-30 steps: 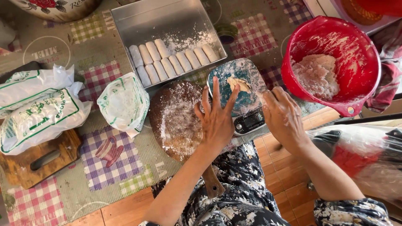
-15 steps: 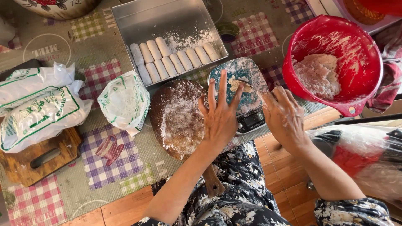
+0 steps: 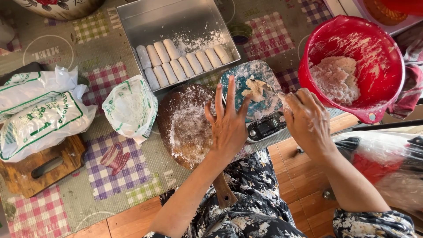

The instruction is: The person scoops dough from a red bowl onto a digital scale, then rolls the dough into cylindrical shapes on a floured wooden board. The finished rolls are placed into a metal tray.

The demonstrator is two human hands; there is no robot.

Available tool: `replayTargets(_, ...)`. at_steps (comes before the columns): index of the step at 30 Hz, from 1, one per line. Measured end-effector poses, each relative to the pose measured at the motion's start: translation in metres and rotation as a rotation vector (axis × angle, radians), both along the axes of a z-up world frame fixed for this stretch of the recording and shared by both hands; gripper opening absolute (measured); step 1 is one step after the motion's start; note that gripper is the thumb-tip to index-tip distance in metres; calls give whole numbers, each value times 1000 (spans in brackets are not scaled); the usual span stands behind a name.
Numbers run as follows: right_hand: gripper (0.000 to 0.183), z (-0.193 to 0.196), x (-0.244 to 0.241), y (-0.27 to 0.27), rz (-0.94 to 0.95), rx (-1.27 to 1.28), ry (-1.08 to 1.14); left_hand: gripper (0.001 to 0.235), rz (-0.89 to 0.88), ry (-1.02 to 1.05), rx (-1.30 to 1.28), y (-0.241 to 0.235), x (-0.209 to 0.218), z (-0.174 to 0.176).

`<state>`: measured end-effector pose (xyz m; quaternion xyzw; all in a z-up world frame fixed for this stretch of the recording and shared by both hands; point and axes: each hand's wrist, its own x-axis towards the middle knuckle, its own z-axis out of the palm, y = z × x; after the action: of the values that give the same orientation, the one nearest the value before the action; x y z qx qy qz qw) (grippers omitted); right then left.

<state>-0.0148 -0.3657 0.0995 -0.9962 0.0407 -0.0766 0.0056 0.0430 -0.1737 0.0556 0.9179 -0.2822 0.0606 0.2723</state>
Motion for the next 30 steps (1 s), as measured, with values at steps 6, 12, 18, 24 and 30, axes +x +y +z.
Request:
replayTargets(6, 17, 7, 3, 4, 50, -90, -3, 89, -44, -152, -1, -17, 4, -16)
replayTargets(12, 15, 50, 9, 28, 23, -78, 101, 92, -36, -112, 51, -33, -1, -24)
replayTargets(18, 15, 66, 2, 36, 11, -23, 178, 87, 22, -210, 245, -33, 4, -31)
replayTargets(24, 10, 37, -9, 1, 150, -31, 28, 100, 67, -302, 424, -23, -2, -22)
replayTargets(30, 26, 43, -17, -14, 105, -181, 15, 104, 40, -77, 126, -26, 4, -13)
